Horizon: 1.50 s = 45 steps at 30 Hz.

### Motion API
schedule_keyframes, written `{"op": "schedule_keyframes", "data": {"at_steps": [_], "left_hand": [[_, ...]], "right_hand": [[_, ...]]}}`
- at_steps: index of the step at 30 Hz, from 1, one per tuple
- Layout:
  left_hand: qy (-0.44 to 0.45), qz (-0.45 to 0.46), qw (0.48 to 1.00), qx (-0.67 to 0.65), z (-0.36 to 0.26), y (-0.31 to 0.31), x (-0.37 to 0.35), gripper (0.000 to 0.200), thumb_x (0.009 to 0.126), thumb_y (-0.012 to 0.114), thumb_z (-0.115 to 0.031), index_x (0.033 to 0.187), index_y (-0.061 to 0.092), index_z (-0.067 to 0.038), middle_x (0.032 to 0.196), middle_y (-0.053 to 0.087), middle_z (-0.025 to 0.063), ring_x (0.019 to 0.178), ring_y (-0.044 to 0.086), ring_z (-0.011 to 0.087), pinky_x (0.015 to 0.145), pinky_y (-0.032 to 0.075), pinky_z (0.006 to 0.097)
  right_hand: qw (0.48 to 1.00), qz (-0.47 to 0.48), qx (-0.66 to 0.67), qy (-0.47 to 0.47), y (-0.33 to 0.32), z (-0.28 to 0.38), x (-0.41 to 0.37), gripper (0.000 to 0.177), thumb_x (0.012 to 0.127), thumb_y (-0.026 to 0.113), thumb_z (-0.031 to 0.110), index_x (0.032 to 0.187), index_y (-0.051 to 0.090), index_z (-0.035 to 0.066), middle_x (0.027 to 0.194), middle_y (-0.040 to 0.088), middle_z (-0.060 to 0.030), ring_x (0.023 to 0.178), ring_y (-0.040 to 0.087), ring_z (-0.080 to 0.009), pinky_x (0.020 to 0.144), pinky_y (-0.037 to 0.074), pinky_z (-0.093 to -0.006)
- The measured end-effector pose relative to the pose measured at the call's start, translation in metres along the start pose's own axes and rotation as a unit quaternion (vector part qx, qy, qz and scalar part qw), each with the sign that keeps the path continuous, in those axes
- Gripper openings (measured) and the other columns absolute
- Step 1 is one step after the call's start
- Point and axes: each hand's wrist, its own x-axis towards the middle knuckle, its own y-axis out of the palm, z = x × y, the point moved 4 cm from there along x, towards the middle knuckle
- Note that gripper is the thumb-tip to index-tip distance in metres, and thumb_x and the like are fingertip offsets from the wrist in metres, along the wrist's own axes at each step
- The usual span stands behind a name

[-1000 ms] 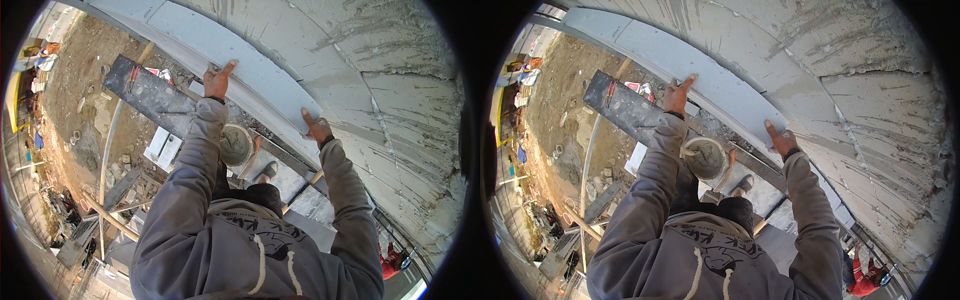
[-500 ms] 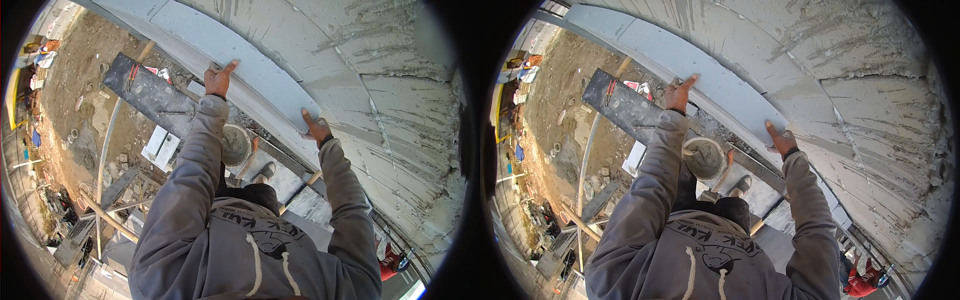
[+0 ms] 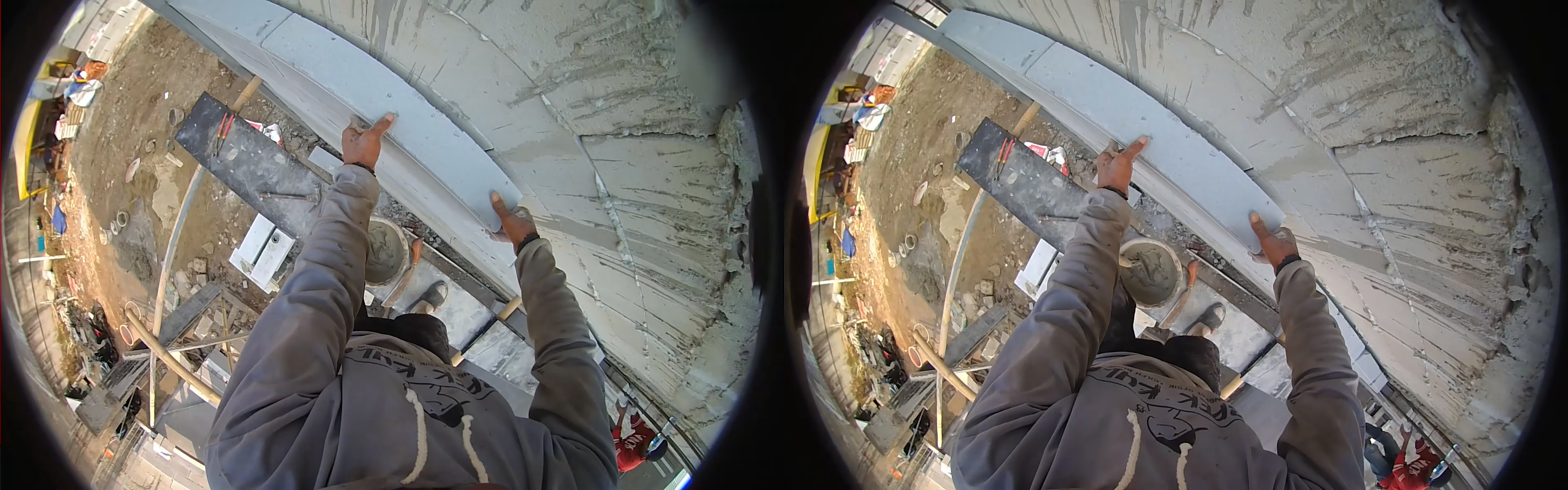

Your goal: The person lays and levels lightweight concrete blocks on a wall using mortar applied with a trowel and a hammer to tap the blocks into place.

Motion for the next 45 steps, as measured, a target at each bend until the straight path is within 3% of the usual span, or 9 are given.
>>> {"op": "schedule_keyframes", "data": {"at_steps": [8, 24, 26, 28, 31, 33, 40, 43, 45], "left_hand": [[-0.078, 0.008, 0.993, 0.094, -0.034, 0.003, -0.015, 0.06, 0.065, 0.078, -0.024, 0.094, 0.046, 0.018, 0.091, 0.055, 0.0153, 0.084, 0.048, 0.0204, 0.077, 0.04, 0.0281], [-0.046, -0.013, 0.997, 0.065, -0.016, -0.001, -0.008, 0.076, 0.062, 0.079, -0.033, 0.102, 0.041, 0.018, 0.097, 0.055, 0.0185, 0.088, 0.052, 0.0226, 0.078, 0.043, 0.0279], [-0.018, -0.039, 0.999, 0.013, -0.014, -0.001, -0.009, 0.047, 0.061, 0.08, -0.027, 0.071, 0.048, 0.005, 0.075, 0.053, 0.0076, 0.076, 0.049, 0.0168, 0.072, 0.042, 0.0261], [-0.014, -0.025, 0.999, 0.024, -0.016, -0.004, -0.008, 0.041, 0.062, 0.08, -0.025, 0.066, 0.052, 0.004, 0.072, 0.055, 0.0066, 0.071, 0.05, 0.0167, 0.069, 0.043, 0.0273], [0.013, 0.049, 0.998, -0.028, -0.022, 0.0, -0.009, 0.04, 0.063, 0.079, -0.025, 0.07, 0.057, 0.008, 0.076, 0.06, 0.0089, 0.07, 0.052, 0.0169, 0.069, 0.044, 0.0279], [-0.02, 0.026, 0.999, 0.026, -0.023, -0.002, -0.012, 0.052, 0.064, 0.079, -0.022, 0.093, 0.054, 0.014, 0.091, 0.06, 0.013, 0.08, 0.054, 0.0177, 0.074, 0.044, 0.0282], [-0.057, 0.014, 0.995, 0.077, -0.025, -0.003, -0.014, 0.046, 0.066, 0.078, -0.027, 0.084, 0.057, 0.01, 0.08, 0.06, 0.0094, 0.075, 0.054, 0.0165, 0.072, 0.044, 0.0254], [-0.023, 0.019, 0.997, 0.066, 0.009, -0.009, 0.004, 0.061, 0.066, 0.078, -0.033, 0.095, 0.055, 0.016, 0.079, 0.059, 0.0108, 0.073, 0.054, 0.0174, 0.071, 0.045, 0.0252], [-0.062, 0.063, 0.984, 0.155, -0.001, -0.02, -0.004, 0.094, 0.066, 0.076, -0.043, 0.118, 0.035, 0.023, 0.101, 0.059, 0.0223, 0.096, 0.055, 0.0229, 0.085, 0.042, 0.0272]], "right_hand": [[1.0, -0.012, -0.024, 0.0, 0.002, 0.001, -0.005, 0.08, 0.071, 0.064, 0.059, 0.116, 0.05, -0.005, 0.101, 0.061, -0.0171, 0.084, 0.063, -0.0214, 0.059, 0.056, -0.0279], [1.0, -0.003, -0.004, 0.012, 0.002, 0.002, -0.003, 0.072, 0.072, 0.064, 0.057, 0.113, 0.053, -0.001, 0.096, 0.062, -0.012, 0.077, 0.063, -0.0194, 0.055, 0.056, -0.0288], [1.0, 0.003, 0.008, 0.02, 0.002, 0.001, -0.003, 0.07, 0.072, 0.065, 0.055, 0.113, 0.053, 0.0, 0.096, 0.062, -0.0113, 0.077, 0.063, -0.0193, 0.056, 0.057, -0.0296], [1.0, -0.015, -0.019, -0.007, 0.0, 0.002, -0.001, 0.069, 0.073, 0.065, 0.055, 0.113, 0.053, 0.0, 0.096, 0.061, -0.0118, 0.077, 0.062, -0.0198, 0.054, 0.057, -0.0306], [1.0, -0.005, -0.002, 0.011, 0.002, 0.004, -0.004, 0.069, 0.073, 0.065, 0.055, 0.112, 0.053, 0.0, 0.096, 0.061, -0.013, 0.075, 0.063, -0.0206, 0.053, 0.057, -0.0316], [1.0, -0.007, -0.021, -0.003, 0.003, 0.0, 0.0, 0.073, 0.073, 0.062, 0.059, 0.115, 0.05, 0.0, 0.095, 0.062, -0.0132, 0.072, 0.064, -0.0208, 0.056, 0.056, -0.0315], [0.998, 0.034, -0.053, 0.024, 0.002, -0.002, 0.0, 0.079, 0.073, 0.057, 0.066, 0.115, 0.05, 0.0, 0.093, 0.063, -0.013, 0.069, 0.065, -0.0208, 0.059, 0.055, -0.0317], [0.997, 0.027, -0.065, 0.031, 0.003, 0.0, -0.005, 0.083, 0.072, 0.056, 0.068, 0.117, 0.049, -0.001, 0.096, 0.062, -0.0157, 0.074, 0.065, -0.0237, 0.066, 0.054, -0.0352], [0.997, 0.022, -0.074, 0.031, 0.005, 0.002, -0.006, 0.085, 0.071, 0.055, 0.07, 0.117, 0.049, -0.002, 0.097, 0.062, -0.0167, 0.077, 0.065, -0.0248, 0.071, 0.053, -0.0369]]}}
